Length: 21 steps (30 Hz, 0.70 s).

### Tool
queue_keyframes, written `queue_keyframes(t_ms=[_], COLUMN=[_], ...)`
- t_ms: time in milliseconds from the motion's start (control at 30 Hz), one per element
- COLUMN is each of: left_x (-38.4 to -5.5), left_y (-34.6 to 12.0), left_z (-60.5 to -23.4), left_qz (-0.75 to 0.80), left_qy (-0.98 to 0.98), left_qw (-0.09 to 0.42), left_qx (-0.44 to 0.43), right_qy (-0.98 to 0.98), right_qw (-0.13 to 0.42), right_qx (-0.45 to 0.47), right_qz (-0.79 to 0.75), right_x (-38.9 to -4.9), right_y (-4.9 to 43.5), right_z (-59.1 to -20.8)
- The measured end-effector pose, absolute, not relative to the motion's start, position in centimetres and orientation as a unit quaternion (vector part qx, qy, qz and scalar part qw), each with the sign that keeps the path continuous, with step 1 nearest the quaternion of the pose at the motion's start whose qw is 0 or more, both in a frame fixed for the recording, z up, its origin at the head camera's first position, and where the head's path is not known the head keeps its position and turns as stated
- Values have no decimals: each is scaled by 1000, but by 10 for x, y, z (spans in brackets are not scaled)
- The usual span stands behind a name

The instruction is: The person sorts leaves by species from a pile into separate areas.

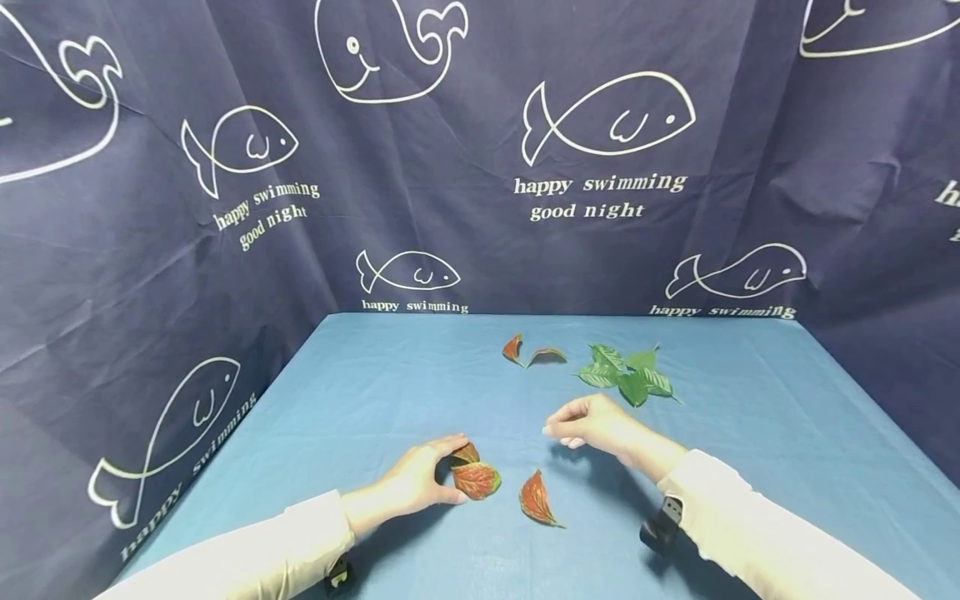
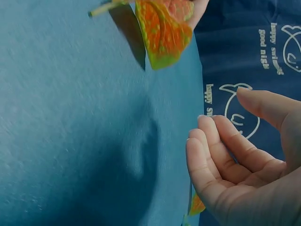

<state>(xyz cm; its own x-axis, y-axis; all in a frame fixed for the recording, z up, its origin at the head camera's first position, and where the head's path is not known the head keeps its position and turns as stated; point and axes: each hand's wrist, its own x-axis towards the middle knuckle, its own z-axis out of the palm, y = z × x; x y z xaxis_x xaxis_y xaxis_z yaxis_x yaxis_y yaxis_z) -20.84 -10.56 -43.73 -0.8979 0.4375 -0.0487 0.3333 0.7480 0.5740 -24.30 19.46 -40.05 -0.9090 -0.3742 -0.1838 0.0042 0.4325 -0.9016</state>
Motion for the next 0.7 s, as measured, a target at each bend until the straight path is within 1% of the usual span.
queue_keyframes(t_ms=[233,533,633,700], left_x=[-207,-207,-207,-207], left_y=[-106,-106,-106,-105], left_z=[-435,-433,-433,-432], left_qz=[286,290,289,290], left_qy=[932,930,930,930], left_qw=[91,90,90,92], left_qx=[205,205,206,206], right_qy=[831,809,805,803], right_qw=[200,269,274,267], right_qx=[-134,-177,-194,-201], right_qz=[-501,-491,-489,-493], right_x=[-232,-209,-206,-204], right_y=[192,188,187,187], right_z=[-396,-399,-404,-407])
